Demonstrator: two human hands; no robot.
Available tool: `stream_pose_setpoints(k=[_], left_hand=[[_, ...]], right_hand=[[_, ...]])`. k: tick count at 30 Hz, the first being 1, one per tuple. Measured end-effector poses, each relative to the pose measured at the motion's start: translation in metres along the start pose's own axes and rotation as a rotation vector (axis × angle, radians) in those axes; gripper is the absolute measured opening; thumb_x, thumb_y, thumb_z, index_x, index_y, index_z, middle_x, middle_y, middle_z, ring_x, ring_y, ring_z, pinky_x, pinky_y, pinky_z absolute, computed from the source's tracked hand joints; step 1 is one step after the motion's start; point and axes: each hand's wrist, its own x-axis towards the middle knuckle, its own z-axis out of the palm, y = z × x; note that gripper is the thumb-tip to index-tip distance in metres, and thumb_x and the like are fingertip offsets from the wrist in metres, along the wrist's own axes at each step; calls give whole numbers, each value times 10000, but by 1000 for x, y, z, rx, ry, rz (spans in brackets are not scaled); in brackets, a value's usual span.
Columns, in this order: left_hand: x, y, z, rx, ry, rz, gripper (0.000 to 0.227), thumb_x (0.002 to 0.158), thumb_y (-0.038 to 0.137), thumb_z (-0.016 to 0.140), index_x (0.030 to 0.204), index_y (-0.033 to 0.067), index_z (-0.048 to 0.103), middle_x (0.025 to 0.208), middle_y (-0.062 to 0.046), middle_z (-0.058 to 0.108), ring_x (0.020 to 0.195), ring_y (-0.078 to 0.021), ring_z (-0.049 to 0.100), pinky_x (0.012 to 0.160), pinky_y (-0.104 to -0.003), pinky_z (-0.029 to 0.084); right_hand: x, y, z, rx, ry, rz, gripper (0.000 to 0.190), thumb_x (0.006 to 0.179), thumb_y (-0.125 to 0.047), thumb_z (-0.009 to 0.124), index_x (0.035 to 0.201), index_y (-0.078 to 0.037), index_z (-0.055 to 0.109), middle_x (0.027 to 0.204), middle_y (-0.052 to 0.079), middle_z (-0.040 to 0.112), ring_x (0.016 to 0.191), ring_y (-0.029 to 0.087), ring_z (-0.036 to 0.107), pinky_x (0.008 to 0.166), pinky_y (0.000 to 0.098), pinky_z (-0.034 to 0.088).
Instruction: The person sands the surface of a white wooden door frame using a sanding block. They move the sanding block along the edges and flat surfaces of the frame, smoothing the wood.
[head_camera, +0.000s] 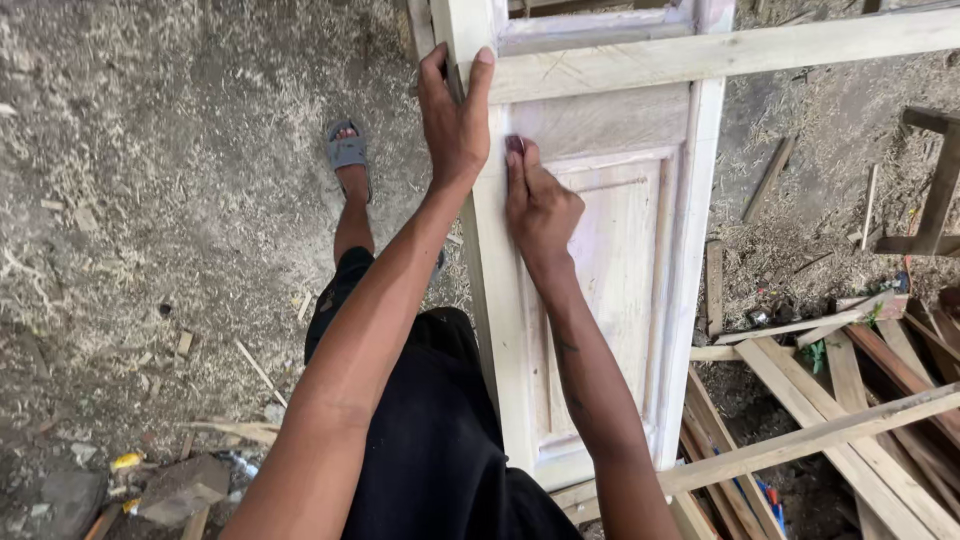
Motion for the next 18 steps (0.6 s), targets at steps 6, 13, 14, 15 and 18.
stream_pose_setpoints(k=[6, 13, 14, 15, 18], left_hand=[[4, 1, -1, -23, 13, 0, 820, 971, 633, 583, 1451, -18, 451, 1340, -227, 532, 1271, -339, 567, 1083, -455, 456], [1, 8, -3, 18, -5, -56, 828, 957, 643, 565, 1446, -15, 444, 1357, -223, 549, 1279, -343, 573, 1085, -439, 450], [3, 8, -1, 26, -5, -42, 818, 967, 637, 566, 1446, -14, 444, 1359, -224, 547, 1289, -344, 566, 1092, -440, 443], [4, 8, 0, 33, -5, -28, 808, 976, 631, 567, 1446, -14, 443, 1361, -224, 545, 1299, -344, 559, 1100, -441, 437], [0, 7, -1, 25, 11, -19, 790, 983, 615, 582, 1436, -20, 461, 1362, -222, 558, 1298, -339, 563, 1105, -443, 442]], right_hand=[[12, -8, -1, -80, 7, -34, 135, 1049, -158, 692, 1115, -58, 755, 745, 140, 704, 571, 250, 678, 542, 360, 509], [-1, -13, -14, -120, -80, -25, 157, 1040, -153, 697, 1135, -46, 761, 666, 111, 684, 494, 223, 654, 483, 357, 480], [1, -11, -7, -114, -45, -23, 150, 1052, -163, 695, 1142, -55, 749, 684, 109, 687, 511, 220, 659, 498, 350, 487], [4, -8, 0, -108, -10, -21, 144, 1064, -172, 694, 1149, -64, 738, 703, 106, 690, 528, 216, 663, 514, 344, 494], [21, -2, 21, -123, -9, 7, 181, 1047, -177, 706, 1173, -57, 755, 683, 113, 686, 513, 244, 641, 496, 363, 471]])
